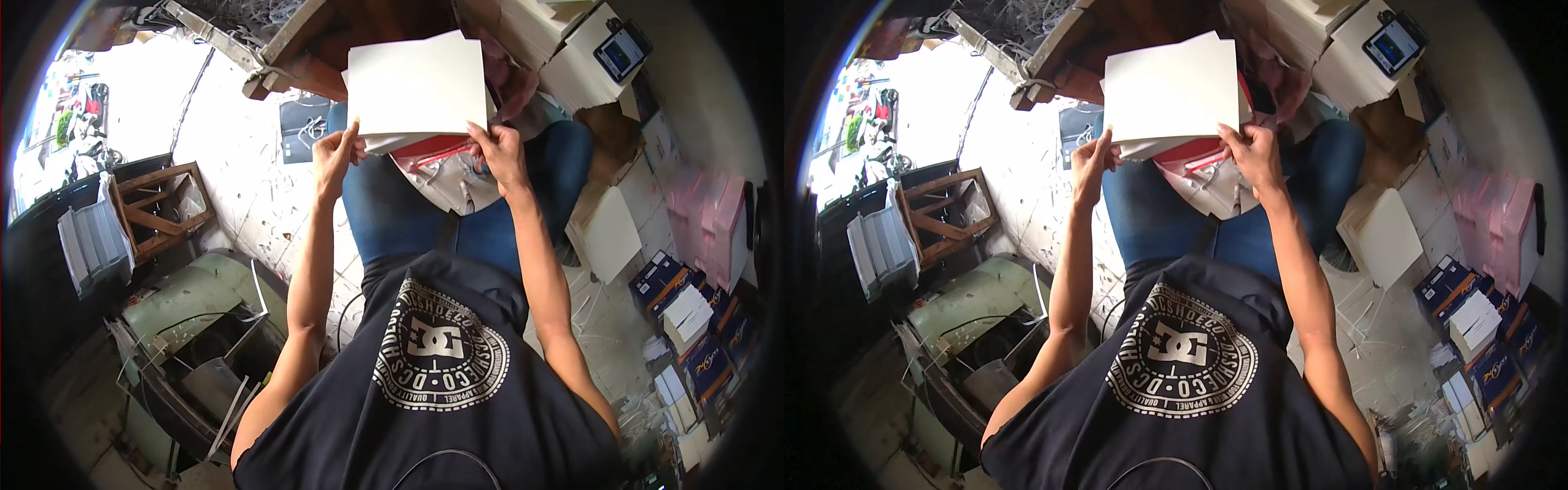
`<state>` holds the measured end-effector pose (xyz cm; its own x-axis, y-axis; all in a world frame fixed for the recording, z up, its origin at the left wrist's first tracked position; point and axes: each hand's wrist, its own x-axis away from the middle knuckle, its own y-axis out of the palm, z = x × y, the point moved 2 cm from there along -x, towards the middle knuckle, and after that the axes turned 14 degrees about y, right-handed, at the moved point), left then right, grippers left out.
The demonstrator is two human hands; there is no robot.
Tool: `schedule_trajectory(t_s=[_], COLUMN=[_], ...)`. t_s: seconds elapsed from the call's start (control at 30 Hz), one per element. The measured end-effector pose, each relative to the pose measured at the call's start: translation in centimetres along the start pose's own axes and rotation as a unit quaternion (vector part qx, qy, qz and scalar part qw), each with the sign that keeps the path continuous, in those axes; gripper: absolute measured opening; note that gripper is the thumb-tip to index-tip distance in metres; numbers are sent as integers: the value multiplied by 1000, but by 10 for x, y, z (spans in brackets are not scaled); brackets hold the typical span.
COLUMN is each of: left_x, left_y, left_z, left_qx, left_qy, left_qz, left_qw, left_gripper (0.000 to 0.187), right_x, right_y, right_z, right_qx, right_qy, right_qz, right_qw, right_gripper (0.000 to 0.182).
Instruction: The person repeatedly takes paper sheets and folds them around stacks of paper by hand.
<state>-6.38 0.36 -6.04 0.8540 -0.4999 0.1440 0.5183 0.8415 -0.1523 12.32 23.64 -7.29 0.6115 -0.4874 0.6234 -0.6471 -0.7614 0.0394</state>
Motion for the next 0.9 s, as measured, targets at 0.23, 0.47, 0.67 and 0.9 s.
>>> schedule_trajectory(t_s=[0.23,0.47,0.67,0.9], left_x=[0,-2,-6,-3], left_y=[-4,-6,-13,-9], left_z=[-5,-17,-30,-6], left_qx=[31,94,165,161], left_qy=[-10,-18,-46,-46], left_qz=[-42,-57,-46,-29], left_qw=[999,994,984,985], left_gripper=[38,33,30,29], right_x=[22,69,40,63], right_y=[-8,99,149,7], right_z=[-32,-71,-6,-12], right_qx=[412,474,605,547], right_qy=[-140,-317,-309,-265], right_qz=[201,110,88,197], right_qw=[878,814,728,770], right_gripper=[36,68,85,101])
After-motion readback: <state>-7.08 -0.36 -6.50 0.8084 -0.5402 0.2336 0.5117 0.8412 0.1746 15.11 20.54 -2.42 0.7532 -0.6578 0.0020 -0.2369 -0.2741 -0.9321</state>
